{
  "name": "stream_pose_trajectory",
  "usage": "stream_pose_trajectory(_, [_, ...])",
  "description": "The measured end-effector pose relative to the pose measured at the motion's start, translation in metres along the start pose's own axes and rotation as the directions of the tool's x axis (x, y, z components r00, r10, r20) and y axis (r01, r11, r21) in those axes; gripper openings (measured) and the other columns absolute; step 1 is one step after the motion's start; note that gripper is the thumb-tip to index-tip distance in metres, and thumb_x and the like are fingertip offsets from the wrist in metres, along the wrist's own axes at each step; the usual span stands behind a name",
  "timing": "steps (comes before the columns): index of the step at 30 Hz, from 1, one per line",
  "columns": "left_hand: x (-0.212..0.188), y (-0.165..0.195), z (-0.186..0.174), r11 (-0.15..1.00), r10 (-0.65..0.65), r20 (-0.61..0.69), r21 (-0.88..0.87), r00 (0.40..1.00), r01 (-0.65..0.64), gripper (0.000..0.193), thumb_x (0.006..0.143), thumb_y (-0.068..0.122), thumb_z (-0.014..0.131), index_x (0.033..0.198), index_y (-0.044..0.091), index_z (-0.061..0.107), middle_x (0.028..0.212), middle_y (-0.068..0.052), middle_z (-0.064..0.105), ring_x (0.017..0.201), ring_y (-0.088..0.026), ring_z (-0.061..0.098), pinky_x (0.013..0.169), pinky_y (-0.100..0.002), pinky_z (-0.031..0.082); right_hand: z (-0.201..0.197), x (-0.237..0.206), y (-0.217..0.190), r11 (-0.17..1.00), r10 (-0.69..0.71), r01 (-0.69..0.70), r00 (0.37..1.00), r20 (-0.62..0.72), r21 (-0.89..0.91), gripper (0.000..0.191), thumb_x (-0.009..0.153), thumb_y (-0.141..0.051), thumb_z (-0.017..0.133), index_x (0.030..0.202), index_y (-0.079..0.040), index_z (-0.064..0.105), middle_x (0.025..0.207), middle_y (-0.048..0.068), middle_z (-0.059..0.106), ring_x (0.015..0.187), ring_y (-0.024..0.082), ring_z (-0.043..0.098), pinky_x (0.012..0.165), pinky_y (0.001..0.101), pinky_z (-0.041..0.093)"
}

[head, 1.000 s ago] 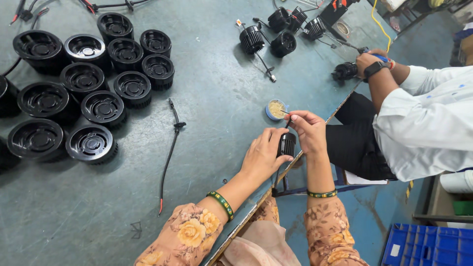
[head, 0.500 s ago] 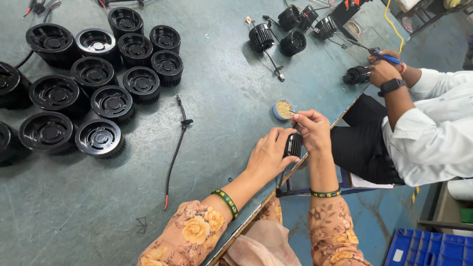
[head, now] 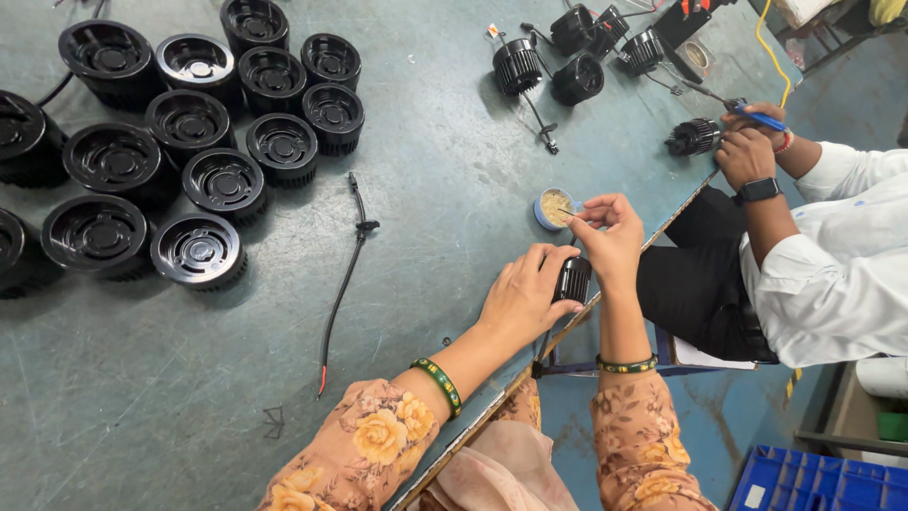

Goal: The person assembles small black cylindrical electronic components by inserting wires into their openings and arranging them on a workbench. They handle multiple units one at a time, occasionally moving items aside to reach the work area.

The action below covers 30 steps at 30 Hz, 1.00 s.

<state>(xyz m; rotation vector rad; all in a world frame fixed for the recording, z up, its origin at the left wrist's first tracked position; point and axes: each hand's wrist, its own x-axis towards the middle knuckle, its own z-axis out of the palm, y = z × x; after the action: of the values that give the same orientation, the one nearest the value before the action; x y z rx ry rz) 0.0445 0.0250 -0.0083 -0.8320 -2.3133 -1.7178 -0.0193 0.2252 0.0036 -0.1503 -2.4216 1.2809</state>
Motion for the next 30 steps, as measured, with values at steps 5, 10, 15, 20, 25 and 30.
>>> stream_pose_trajectory(5, [0.001,0.000,0.000,1.000,-0.004,0.000,-0.002,1.000,0.004,0.076,0.074,0.032,0.086,0.139,0.018,0.048,0.125,-0.011,0.057,0.115,-0.034,0.060,0.093,-0.047,0.047,0.001,0.002,0.003,1.000,-0.011,0.010,1.000,0.028,0.016,0.029,0.080,-0.002,0.082,0.101,-0.004,0.062,0.089,0.005,0.072,0.077,0.008,0.062,0.070,0.0230,0.050])
stream_pose_trajectory(10, [0.000,0.001,-0.001,1.000,0.000,-0.007,-0.005,1.000,0.000,0.076,0.075,0.032,0.086,0.139,0.017,0.048,0.125,-0.010,0.057,0.116,-0.034,0.061,0.094,-0.047,0.047,0.001,0.004,0.006,1.000,0.019,-0.019,0.999,0.031,-0.002,0.026,0.079,-0.002,0.081,0.098,-0.004,0.062,0.088,0.004,0.072,0.076,0.007,0.060,0.067,0.0228,0.049])
stream_pose_trajectory(15, [0.001,0.001,-0.001,1.000,-0.010,-0.001,-0.015,1.000,0.010,0.076,0.074,0.032,0.087,0.138,0.016,0.049,0.125,-0.011,0.056,0.114,-0.034,0.060,0.094,-0.047,0.047,0.002,0.006,0.005,0.998,-0.002,0.005,0.999,0.046,-0.059,0.021,0.080,-0.004,0.081,0.091,-0.004,0.064,0.087,0.003,0.071,0.076,0.007,0.061,0.069,0.0219,0.050])
stream_pose_trajectory(20, [0.000,0.001,-0.002,1.000,0.000,-0.007,-0.015,1.000,0.000,0.075,0.075,0.032,0.087,0.138,0.016,0.049,0.124,-0.011,0.057,0.114,-0.034,0.061,0.094,-0.046,0.047,0.003,0.006,0.000,0.989,0.037,-0.033,0.999,0.024,-0.144,0.021,0.078,-0.008,0.084,0.086,-0.004,0.065,0.082,0.001,0.070,0.073,0.006,0.060,0.066,0.0218,0.049])
stream_pose_trajectory(25, [0.000,0.000,-0.001,1.000,0.010,-0.016,-0.021,1.000,-0.010,0.075,0.075,0.031,0.087,0.138,0.016,0.049,0.124,-0.011,0.057,0.114,-0.034,0.061,0.093,-0.046,0.047,0.003,0.006,-0.003,0.986,0.036,-0.032,0.999,0.023,-0.162,0.022,0.077,-0.010,0.085,0.085,-0.005,0.065,0.080,0.000,0.071,0.072,0.006,0.060,0.066,0.0219,0.049])
stream_pose_trajectory(30, [0.000,0.000,-0.001,1.000,-0.001,-0.008,-0.017,1.000,0.000,0.075,0.075,0.032,0.087,0.138,0.016,0.049,0.124,-0.011,0.057,0.113,-0.034,0.061,0.093,-0.046,0.047,0.003,0.006,-0.005,0.977,0.037,-0.031,0.999,0.027,-0.212,0.021,0.077,-0.011,0.085,0.083,-0.005,0.066,0.078,0.000,0.070,0.072,0.006,0.061,0.066,0.0221,0.049])
